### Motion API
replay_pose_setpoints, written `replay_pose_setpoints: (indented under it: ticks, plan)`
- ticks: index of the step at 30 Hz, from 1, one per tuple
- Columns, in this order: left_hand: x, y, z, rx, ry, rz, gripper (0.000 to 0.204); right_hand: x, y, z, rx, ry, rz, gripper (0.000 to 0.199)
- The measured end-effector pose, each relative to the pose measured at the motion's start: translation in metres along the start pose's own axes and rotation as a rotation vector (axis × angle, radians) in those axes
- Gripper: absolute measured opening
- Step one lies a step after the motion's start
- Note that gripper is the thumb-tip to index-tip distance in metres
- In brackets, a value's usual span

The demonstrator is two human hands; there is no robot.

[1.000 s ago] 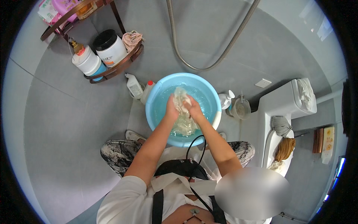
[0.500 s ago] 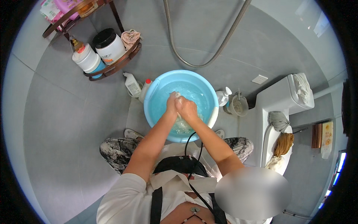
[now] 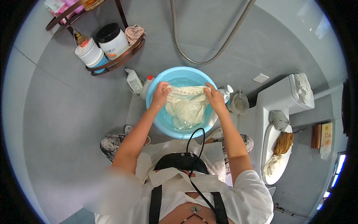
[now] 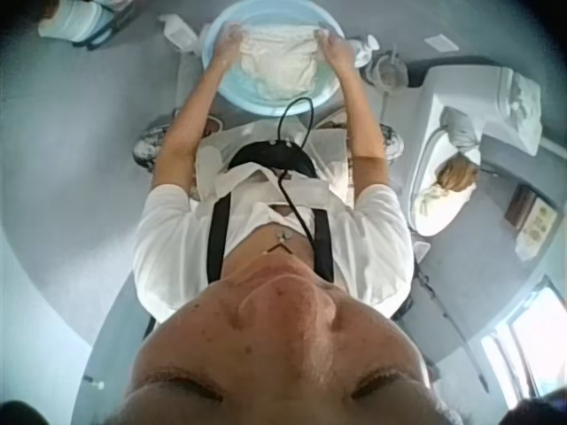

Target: The person washes several items of clothing by hand in a blue basin. They scrub a white garment, wring it out, and place it on top of a toilet lid, then repeat the process with a grey shirt.

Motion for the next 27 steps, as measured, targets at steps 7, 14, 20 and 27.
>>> replay_pose_setpoints:
  ticks: [7,14,20,27]
  plan:
    - [0.018,-0.019,-0.036,-1.006,-0.218,-0.243,0.037,0.017,-0.002,-0.065,0.515,-0.213,0.352,0.043]
    - [0.020,-0.071,-0.048,-1.290,-0.254,-0.012,0.024,0.006,0.045,-0.109,0.070,-0.528,-0.002,0.050]
    - [0.019,-0.045,-0.031,-1.401,-0.229,-0.079,0.018,0.013,0.028,-0.081,0.494,-0.444,-0.119,0.025]
    - [0.011,0.029,0.000,-1.327,-0.042,-0.150,0.018,0.007,-0.005,0.000,0.284,0.071,0.222,0.005]
Point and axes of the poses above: each hand's wrist, its own x-axis away from the middle knuckle, its own z-axis out of the back of the hand, y = z × x, the point moved 6 cm from there along -x, towards the middle knuckle, and after that the axes turned 2 degrees about -x, right-handed, at the moved point
